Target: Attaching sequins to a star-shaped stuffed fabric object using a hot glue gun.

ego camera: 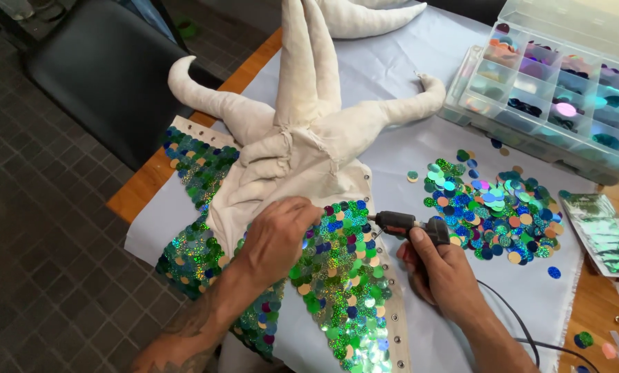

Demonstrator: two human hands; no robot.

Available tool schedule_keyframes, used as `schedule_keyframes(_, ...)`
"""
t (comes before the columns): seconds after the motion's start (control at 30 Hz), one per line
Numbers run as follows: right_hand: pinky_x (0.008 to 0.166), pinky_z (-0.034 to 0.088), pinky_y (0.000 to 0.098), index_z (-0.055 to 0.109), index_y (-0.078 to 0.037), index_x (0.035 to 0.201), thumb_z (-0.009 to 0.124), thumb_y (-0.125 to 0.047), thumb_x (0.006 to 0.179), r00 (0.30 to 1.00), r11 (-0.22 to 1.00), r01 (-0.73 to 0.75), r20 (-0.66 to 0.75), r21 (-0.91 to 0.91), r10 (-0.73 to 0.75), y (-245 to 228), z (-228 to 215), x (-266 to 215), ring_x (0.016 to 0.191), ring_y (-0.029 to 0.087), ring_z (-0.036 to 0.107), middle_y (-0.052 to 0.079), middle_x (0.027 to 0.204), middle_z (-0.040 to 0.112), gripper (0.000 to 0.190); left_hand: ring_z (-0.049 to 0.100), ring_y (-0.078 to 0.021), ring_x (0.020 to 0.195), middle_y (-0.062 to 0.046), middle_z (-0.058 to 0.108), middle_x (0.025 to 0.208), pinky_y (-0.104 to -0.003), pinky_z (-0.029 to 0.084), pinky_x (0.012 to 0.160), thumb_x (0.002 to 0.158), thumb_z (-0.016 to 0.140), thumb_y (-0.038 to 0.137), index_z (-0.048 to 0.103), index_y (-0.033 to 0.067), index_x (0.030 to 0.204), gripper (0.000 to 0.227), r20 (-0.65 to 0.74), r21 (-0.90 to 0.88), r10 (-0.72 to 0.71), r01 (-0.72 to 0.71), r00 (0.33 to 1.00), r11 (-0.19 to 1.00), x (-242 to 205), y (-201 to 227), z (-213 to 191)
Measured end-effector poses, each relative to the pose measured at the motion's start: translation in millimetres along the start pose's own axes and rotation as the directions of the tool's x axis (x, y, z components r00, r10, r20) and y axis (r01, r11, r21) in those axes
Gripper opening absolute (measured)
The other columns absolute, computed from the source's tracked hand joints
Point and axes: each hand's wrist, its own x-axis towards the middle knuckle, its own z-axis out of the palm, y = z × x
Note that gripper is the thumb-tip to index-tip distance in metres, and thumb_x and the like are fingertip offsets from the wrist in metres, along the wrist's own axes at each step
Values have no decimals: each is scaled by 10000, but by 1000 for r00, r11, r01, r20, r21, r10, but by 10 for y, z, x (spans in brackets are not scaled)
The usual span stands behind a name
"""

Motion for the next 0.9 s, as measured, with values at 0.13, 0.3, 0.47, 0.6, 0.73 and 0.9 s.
schedule_keyframes(0.13,308,223,294,658,28,841,507,-457,1002,1000,1000,24,-3,4,-24,-18,17,-20,333,98,366,30,610,529,533,667,-383,988,-190,703,1072,-460,515,864,845,587,7,657,44,1026,198,73,72,43,-48,996,996,-32,15,-1)
schedule_keyframes(0.3,316,208,298,677,57,823,514,-461,1050,999,997,13,-38,-74,-16,49,-19,21,323,113,338,76,526,443,590,652,-412,1059,-257,677,1149,-452,512,927,854,583,34,636,5,1114,267,96,162,72,-87,993,983,-54,45,5)
schedule_keyframes(0.47,311,220,294,687,45,828,520,-419,999,999,1000,31,-30,-4,-31,-28,32,-39,330,99,369,30,598,545,522,642,-406,1114,-264,668,1153,-452,502,958,842,573,30,617,-37,1209,376,148,183,94,-121,984,976,-57,46,-7)
schedule_keyframes(0.6,320,232,295,686,54,841,528,-416,1008,999,999,35,-39,-25,-36,0,11,-26,342,99,385,35,600,543,523,638,-420,1128,-256,670,1154,-457,499,971,838,565,27,606,-46,1203,375,167,199,100,-133,981,971,-52,85,-12)
schedule_keyframes(0.73,331,240,296,724,43,890,586,-365,988,998,998,52,-40,-35,-54,-57,68,-98,351,94,380,12,579,511,442,635,-421,1090,-254,677,1186,-453,494,944,810,572,-29,638,13,1185,383,160,114,-6,-13,987,993,-50,53,0)
schedule_keyframes(0.9,397,272,251,775,-92,1171,673,-281,932,953,932,293,-15,-212,-303,-37,103,-189,466,26,381,-68,608,485,321,656,-381,1101,-209,705,1137,-452,489,966,770,564,-94,644,31,1182,438,113,41,0,-5,994,999,-82,36,35)
